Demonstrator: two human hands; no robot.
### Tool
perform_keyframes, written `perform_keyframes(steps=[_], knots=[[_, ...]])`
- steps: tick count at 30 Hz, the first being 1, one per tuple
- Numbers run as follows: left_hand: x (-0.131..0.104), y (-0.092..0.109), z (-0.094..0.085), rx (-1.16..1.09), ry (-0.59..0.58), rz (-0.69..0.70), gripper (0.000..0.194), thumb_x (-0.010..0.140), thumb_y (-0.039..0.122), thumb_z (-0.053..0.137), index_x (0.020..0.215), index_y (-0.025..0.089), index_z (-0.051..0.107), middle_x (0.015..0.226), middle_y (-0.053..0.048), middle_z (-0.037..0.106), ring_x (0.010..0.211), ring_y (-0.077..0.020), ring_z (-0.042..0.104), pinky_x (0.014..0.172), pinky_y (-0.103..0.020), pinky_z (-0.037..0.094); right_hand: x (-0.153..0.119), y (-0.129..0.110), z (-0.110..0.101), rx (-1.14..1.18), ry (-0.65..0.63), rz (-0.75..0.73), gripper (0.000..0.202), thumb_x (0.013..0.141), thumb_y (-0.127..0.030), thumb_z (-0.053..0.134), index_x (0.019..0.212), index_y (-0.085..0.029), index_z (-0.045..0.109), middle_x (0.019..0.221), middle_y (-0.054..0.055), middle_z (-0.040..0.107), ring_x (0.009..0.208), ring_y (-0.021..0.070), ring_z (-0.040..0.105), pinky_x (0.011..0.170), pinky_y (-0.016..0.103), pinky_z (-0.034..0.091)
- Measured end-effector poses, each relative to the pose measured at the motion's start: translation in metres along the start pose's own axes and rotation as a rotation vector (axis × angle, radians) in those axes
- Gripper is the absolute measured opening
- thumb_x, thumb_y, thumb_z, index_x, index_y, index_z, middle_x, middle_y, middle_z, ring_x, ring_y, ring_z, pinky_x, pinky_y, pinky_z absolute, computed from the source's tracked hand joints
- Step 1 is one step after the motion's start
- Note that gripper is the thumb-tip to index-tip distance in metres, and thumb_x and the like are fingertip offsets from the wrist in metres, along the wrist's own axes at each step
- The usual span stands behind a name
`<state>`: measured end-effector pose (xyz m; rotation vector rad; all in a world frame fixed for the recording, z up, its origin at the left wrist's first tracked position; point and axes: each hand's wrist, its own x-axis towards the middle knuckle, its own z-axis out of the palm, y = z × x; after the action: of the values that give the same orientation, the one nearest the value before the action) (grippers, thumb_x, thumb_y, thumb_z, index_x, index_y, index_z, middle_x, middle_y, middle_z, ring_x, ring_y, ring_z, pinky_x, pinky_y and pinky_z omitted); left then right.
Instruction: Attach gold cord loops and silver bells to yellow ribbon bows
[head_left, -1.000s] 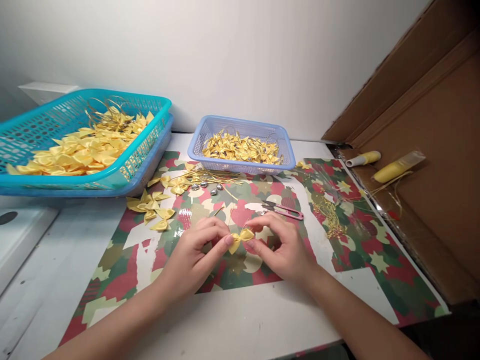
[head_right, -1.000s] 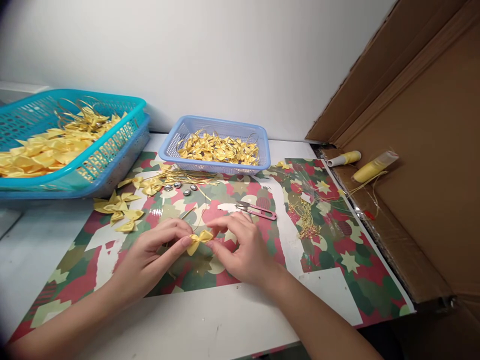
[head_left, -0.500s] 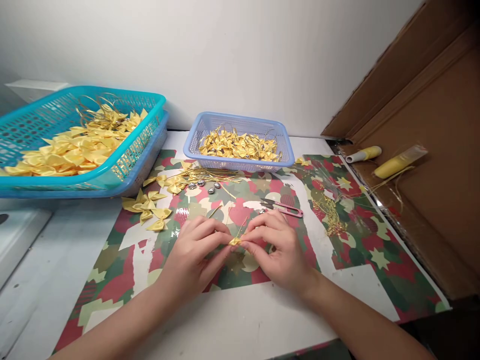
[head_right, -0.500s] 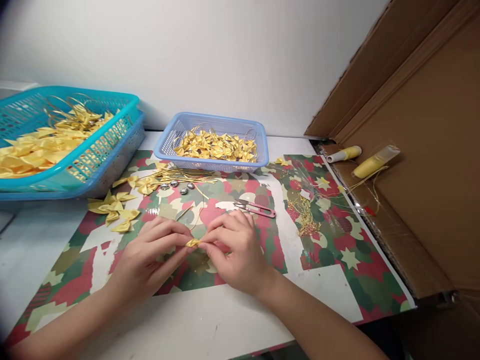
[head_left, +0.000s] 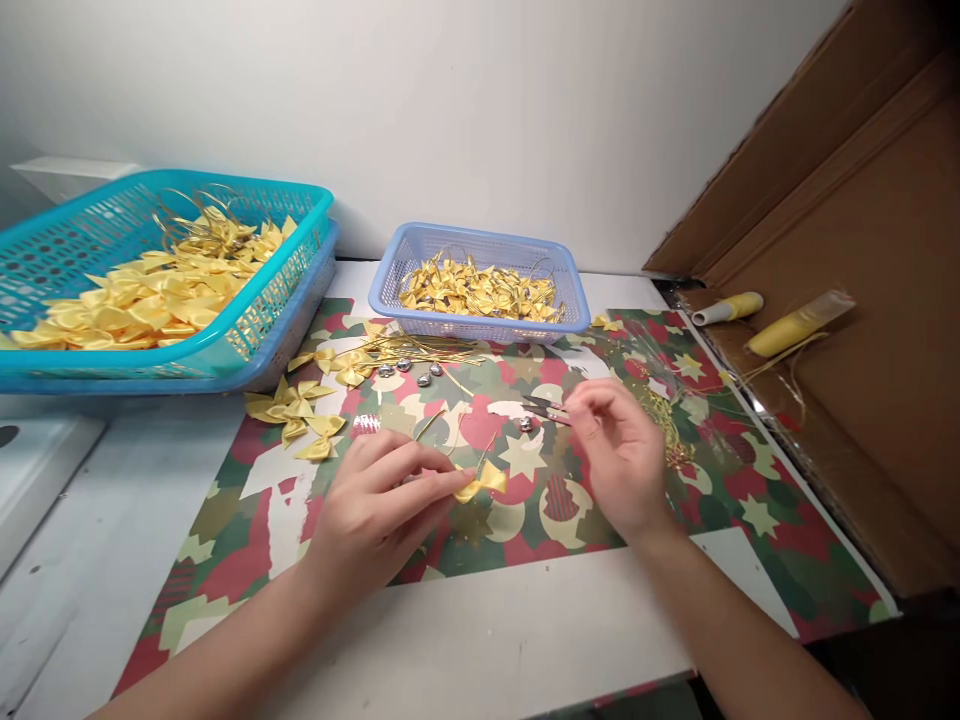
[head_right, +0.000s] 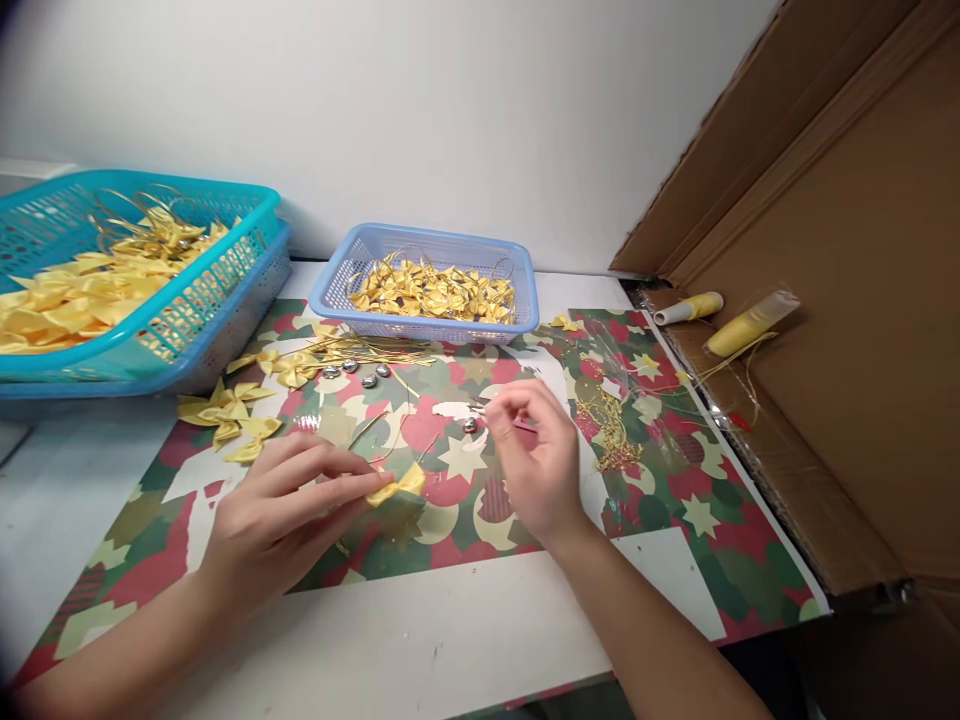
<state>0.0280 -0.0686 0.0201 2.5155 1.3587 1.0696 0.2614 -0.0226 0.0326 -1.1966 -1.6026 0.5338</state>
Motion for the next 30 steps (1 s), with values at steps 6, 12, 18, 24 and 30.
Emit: perform_keyframes(steps=[6,12,18,24,30], knots=[[-0.003,0.001,-0.004,-0.018,0.037,0.043,0.016,0.09,0.025,0.056,0.09,0.032,0.071,0.077,-0.001,0.071,0.07,-0.0172,0.057,0.07,-0.034,0.044,0.027,0.026,-0.046,-0.573,0.139,0.132,0.035,0.085,-0.031,0.05,0.052,-0.021,0.043,0.053,0.0,0.047,0.056,0.015,0.045,0.056,0.029,0.035],[-0.006,0.002,-0.003,0.018,0.047,0.0,0.017,0.091,0.033,0.055,0.087,0.032,0.072,0.076,-0.001,0.071,0.073,-0.0188,0.057,0.071,-0.035,0.045,0.028,0.026,-0.045,-0.627,-0.015,0.078,0.008,0.074,-0.029,0.062,0.077,-0.021,0.062,0.077,0.003,0.062,0.065,0.0174,0.052,0.063,0.031,0.041],[-0.005,0.005,0.001,0.006,0.051,0.03,0.015,0.091,0.029,0.056,0.088,0.032,0.071,0.075,0.001,0.072,0.073,-0.0178,0.057,0.071,-0.034,0.043,-0.004,-0.007,0.004,-0.061,-0.446,-0.269,0.009,0.084,-0.025,0.059,0.088,-0.025,0.067,0.089,0.004,0.068,0.084,0.0201,0.06,0.077,0.037,0.046],[-0.009,0.007,0.002,-0.013,0.017,-0.013,0.017,0.092,0.028,0.055,0.086,0.032,0.071,0.079,0.0,0.072,0.075,-0.0184,0.056,0.074,-0.035,0.043,-0.018,-0.009,0.016,-0.085,-0.582,-0.363,0.013,0.085,-0.018,0.057,0.082,-0.024,0.067,0.081,-0.001,0.069,0.076,0.0157,0.056,0.078,0.036,0.038],[-0.005,0.01,0.001,-0.051,0.04,-0.005,0.012,0.085,0.018,0.06,0.088,0.028,0.065,0.08,0.0,0.071,0.075,-0.0174,0.055,0.073,-0.033,0.043,-0.021,-0.013,0.018,-0.098,-0.506,-0.375,0.015,0.083,-0.014,0.053,0.075,-0.023,0.063,0.076,-0.001,0.068,0.069,0.0146,0.054,0.073,0.036,0.034]])
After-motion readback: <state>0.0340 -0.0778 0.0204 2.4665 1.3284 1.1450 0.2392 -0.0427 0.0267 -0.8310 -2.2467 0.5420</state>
